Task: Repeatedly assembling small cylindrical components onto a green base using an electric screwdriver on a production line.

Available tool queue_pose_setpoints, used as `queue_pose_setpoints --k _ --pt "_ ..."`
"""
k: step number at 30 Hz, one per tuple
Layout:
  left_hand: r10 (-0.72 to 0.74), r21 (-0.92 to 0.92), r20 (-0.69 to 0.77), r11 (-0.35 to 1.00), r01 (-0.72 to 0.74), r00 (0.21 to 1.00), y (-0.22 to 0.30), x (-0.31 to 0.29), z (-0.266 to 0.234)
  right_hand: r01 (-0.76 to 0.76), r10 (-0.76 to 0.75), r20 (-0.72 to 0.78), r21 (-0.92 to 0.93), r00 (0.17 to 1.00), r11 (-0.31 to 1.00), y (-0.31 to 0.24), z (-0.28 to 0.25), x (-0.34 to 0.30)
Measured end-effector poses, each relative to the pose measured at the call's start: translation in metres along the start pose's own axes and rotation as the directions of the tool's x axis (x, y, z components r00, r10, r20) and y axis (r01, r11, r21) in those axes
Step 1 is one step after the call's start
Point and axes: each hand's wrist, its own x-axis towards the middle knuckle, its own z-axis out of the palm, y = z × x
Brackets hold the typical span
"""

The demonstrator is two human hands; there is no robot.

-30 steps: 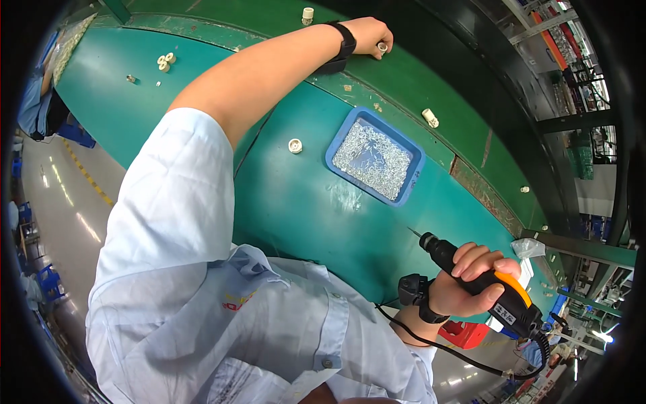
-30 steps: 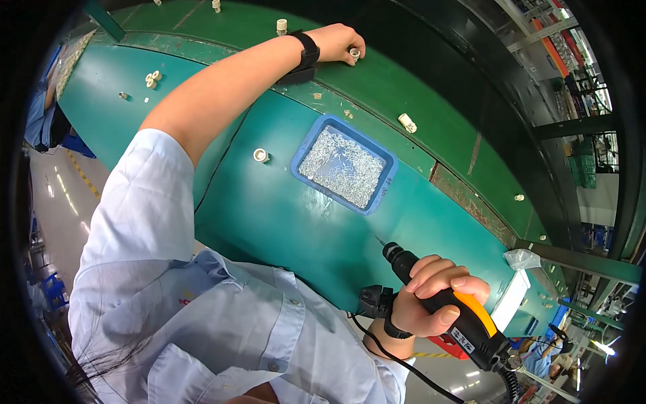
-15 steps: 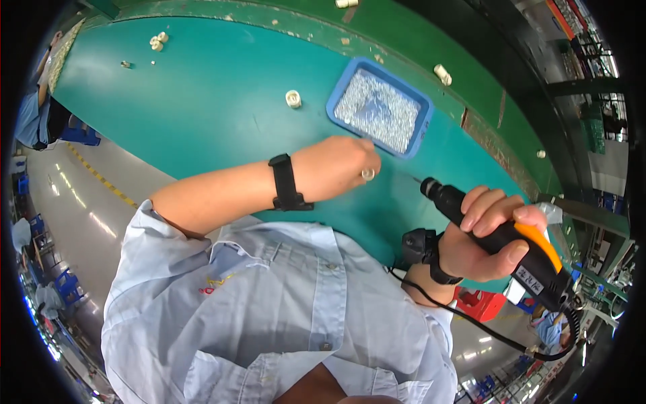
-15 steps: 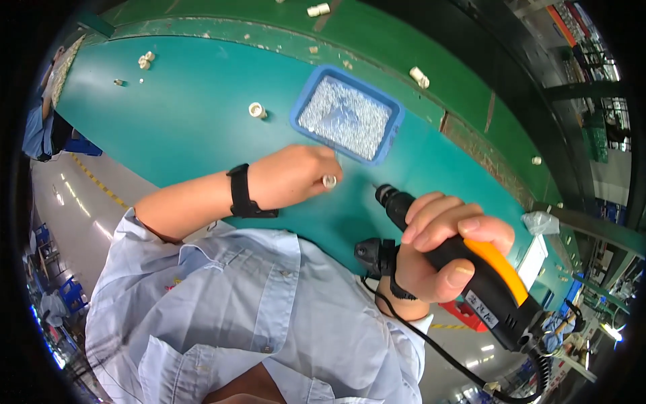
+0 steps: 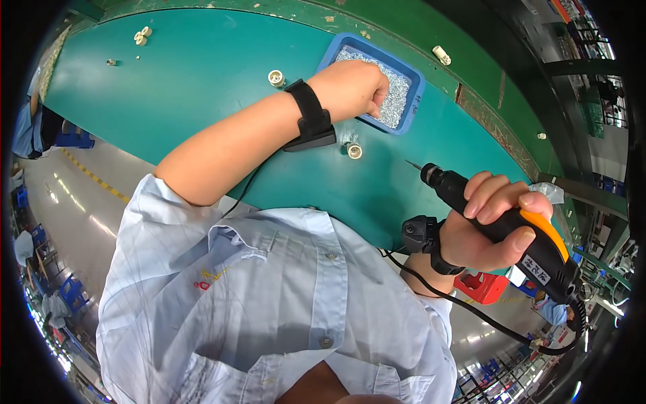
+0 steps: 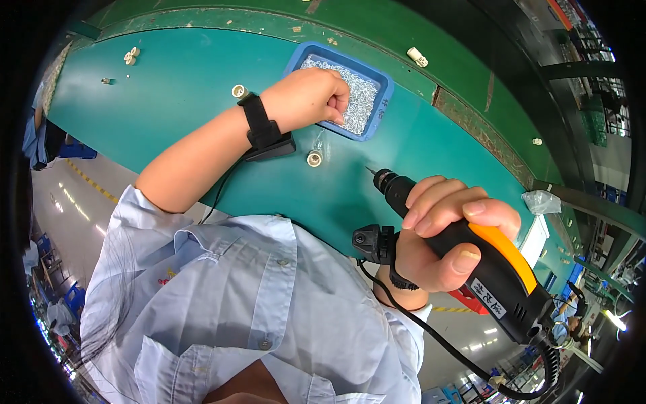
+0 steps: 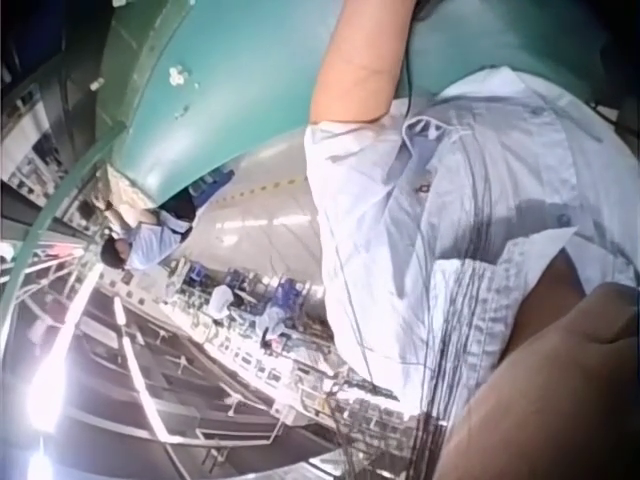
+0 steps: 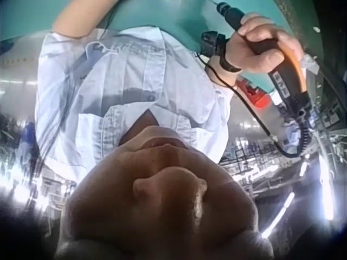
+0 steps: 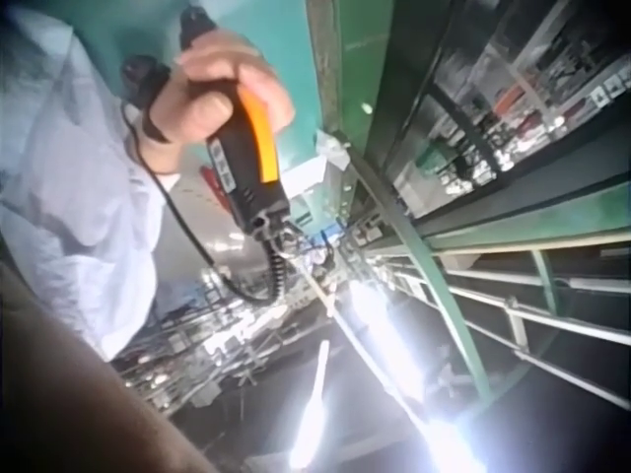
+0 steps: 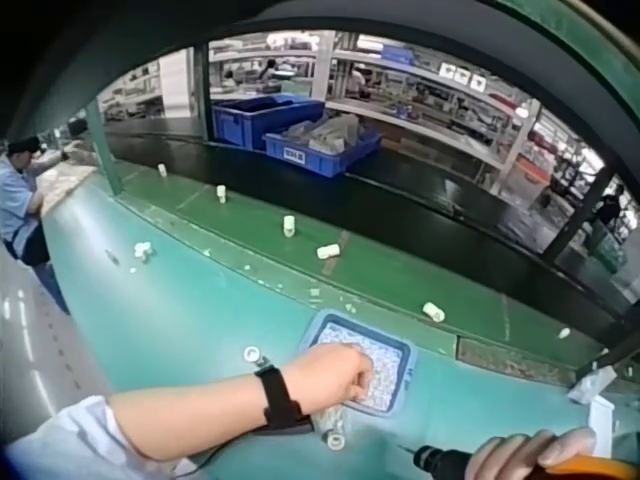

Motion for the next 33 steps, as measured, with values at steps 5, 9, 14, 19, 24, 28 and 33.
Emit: queue_pose_setpoints --k 5,9,14,19,24,28,33 --pt "0.008 -0.126 -0.132 0.992 -0.025 0.991 -0.001 -0.004 -0.002 -0.01 0.01 0.007 0.006 1.0 1.0 0.001 -0.005 0.0" --pt "-0.049 -0.104 -0.254 0.994 0.023 0.966 0.01 -0.007 -0.01 -0.026 0.025 0.037 0.025 0.999 0.999 0.002 -0.004 0.004" --pt "0.117 -0.098 -0.386 0.981 -0.167 0.915 0.007 -0.011 -0.002 -0.033 0.029 0.079 0.05 0.996 0.998 0.003 -0.003 0.008" --pt "0.064 0.06 -0.224 0.997 -0.052 0.973 0.006 -0.012 -0.002 -0.028 0.022 0.094 0.056 0.995 0.998 0.002 0.003 0.011" --pt "-0.087 0.042 -0.036 0.995 0.088 0.996 0.005 -0.001 -0.005 -0.031 0.025 0.093 0.067 0.995 0.997 0.002 0.005 0.01" --pt "-0.039 -0.016 -0.211 0.999 0.036 0.977 0.003 -0.001 -0.004 -0.04 0.034 0.094 0.059 0.995 0.997 0.002 0.001 0.01" --pt "0.16 0.084 -0.455 0.987 -0.137 0.876 0.004 -0.005 0.001 -0.044 0.036 0.101 0.079 0.994 0.996 0.005 0.001 0.011"
